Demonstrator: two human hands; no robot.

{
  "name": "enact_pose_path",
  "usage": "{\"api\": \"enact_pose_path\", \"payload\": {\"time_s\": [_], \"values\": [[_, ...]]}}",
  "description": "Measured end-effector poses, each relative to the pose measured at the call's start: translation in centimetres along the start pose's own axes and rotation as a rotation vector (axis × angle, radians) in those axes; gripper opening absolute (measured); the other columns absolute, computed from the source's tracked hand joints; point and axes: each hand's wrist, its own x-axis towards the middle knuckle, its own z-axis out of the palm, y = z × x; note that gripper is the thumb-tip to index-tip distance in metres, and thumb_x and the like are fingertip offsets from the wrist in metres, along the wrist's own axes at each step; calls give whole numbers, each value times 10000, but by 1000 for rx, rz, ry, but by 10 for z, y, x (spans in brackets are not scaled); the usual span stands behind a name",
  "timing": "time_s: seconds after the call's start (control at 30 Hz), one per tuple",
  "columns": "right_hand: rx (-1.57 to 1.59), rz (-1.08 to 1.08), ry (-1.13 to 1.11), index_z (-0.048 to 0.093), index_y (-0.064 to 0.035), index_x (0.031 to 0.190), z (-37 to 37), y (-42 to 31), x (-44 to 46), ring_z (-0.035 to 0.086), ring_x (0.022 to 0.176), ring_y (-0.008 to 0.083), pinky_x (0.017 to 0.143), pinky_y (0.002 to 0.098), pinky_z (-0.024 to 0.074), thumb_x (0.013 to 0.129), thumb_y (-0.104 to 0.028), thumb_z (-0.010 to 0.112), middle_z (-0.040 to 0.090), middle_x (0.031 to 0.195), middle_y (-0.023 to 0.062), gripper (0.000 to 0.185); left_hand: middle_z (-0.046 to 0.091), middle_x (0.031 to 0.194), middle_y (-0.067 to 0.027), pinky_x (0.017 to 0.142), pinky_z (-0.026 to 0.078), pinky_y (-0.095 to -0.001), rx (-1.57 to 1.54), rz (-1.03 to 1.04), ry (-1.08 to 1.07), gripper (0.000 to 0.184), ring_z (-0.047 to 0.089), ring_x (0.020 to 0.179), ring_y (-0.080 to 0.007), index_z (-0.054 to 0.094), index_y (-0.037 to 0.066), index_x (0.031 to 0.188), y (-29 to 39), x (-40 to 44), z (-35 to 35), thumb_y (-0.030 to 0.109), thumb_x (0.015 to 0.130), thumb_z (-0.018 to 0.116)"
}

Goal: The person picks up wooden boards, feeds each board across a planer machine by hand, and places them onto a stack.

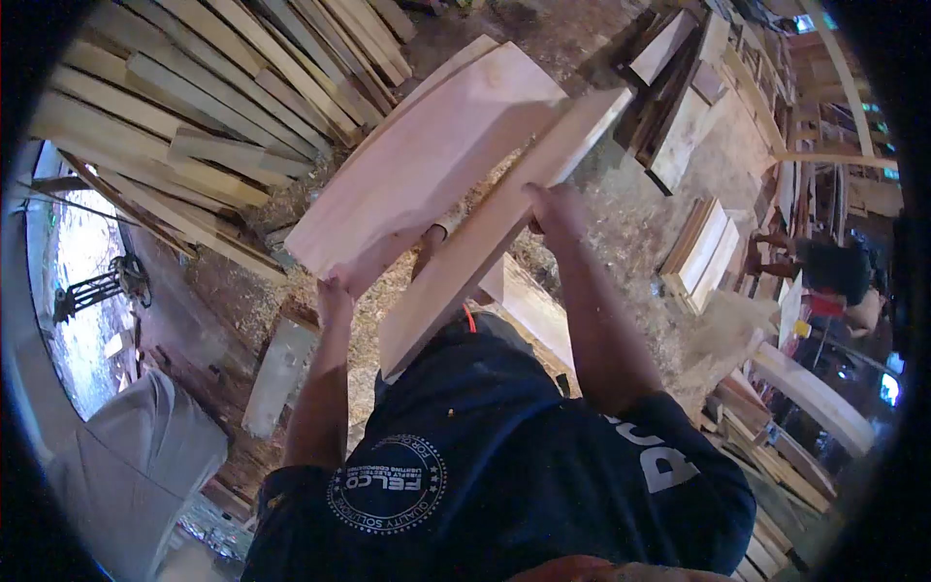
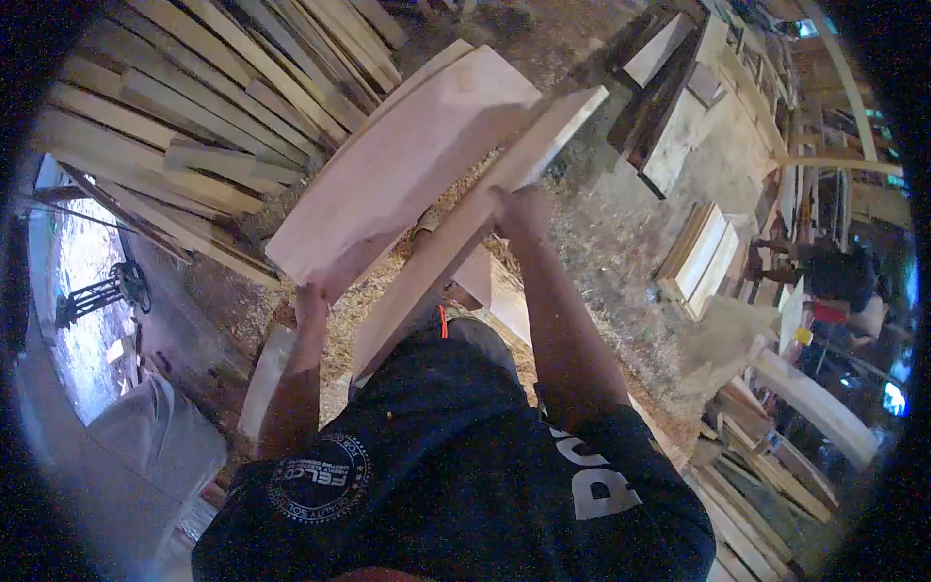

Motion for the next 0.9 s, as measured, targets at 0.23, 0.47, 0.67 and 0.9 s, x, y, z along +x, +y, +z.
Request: {"api": "enact_pose_path", "payload": {"time_s": [0.23, 0.47, 0.67, 0.9], "values": [[182, 22, -68, 714, 85, 901, 38, -40, 18, 681, 561, 256, 529, 407, 527, 837, -230, 760, 697, 722, 175, 325, 679, 1149, -295, 885, 534, -506, 470, 241, 74, 616, 672, 1012, -421, 510, -78, 1335, -107, 55, -19, 474, 1063, 482], [-80, -53, -79, 707, 93, 999, 69, -13, 52, 745, 874, 379, 801, 454, 590, 839, -339, 760, 736, 936, 273, 463, 701, 1101, -221, 843, 527, -484, 602, 203, -28, 564, 674, 965, -370, 599, -67, 1271, 13, -10, -15, 449, 1078, 478], [-121, -178, 112, 702, 83, 847, 72, -19, 35, 747, 837, 420, 789, 467, 596, 758, -357, 795, 723, 810, 288, 459, 681, 1126, -128, 828, 537, -369, 164, 255, 67, 526, 647, 931, -266, 561, -16, 1398, 26, 52, -52, 382, 1054, 581], [-58, -26, 113, 692, 66, 945, 83, -30, 30, 735, 909, 424, 829, 493, 581, 775, -266, 750, 715, 873, 306, 378, 697, 802, -118, 789, 522, -354, 947, 443, -439, 399, 628, 761, -199, 707, 27, 1267, 150, 121, -72, 335, 1016, 669]]}}
